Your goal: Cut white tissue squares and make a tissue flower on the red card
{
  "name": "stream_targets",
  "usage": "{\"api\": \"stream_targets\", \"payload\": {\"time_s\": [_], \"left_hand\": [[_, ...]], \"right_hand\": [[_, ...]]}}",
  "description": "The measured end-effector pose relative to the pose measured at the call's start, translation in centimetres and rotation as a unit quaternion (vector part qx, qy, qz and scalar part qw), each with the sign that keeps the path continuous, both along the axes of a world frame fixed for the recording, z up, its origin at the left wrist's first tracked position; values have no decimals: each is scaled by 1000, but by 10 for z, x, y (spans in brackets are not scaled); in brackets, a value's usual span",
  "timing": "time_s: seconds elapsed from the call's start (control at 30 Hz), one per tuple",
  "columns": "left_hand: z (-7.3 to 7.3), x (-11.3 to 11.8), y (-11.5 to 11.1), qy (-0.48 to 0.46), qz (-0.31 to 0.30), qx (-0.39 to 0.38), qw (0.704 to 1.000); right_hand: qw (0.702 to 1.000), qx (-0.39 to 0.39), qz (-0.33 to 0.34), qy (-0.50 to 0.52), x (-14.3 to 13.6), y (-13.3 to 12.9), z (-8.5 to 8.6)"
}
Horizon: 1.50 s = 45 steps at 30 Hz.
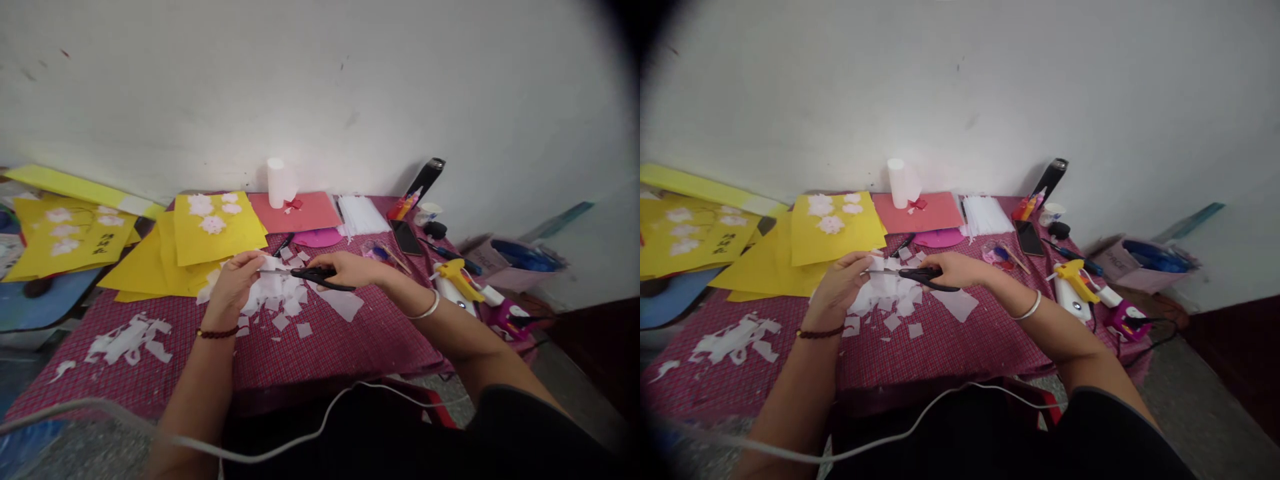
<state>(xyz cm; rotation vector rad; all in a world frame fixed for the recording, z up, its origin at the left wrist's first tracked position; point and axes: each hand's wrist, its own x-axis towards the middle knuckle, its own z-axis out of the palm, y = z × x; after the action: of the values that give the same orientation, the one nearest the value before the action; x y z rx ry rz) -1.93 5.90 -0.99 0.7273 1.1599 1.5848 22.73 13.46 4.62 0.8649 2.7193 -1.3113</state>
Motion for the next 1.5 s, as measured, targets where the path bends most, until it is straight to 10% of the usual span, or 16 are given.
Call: {"api": "stream_targets", "payload": {"time_s": [0.4,0.67,1.03,1.3,1.5], "left_hand": [[5,0,3,-111,-42,-15,993],[-5,-6,2,1,-127,-96,987],[-4,-7,5,-9,-66,-95,993],[-3,-8,9,-50,73,15,996],[-7,1,7,24,-10,-40,999]], "right_hand": [[970,-225,-21,94,8,10,-26],[919,-330,-51,211,17,12,-47],[923,-297,-100,225,18,4,-59],[948,-262,22,182,20,1,-53],[937,-304,0,170,5,0,-63]]}}
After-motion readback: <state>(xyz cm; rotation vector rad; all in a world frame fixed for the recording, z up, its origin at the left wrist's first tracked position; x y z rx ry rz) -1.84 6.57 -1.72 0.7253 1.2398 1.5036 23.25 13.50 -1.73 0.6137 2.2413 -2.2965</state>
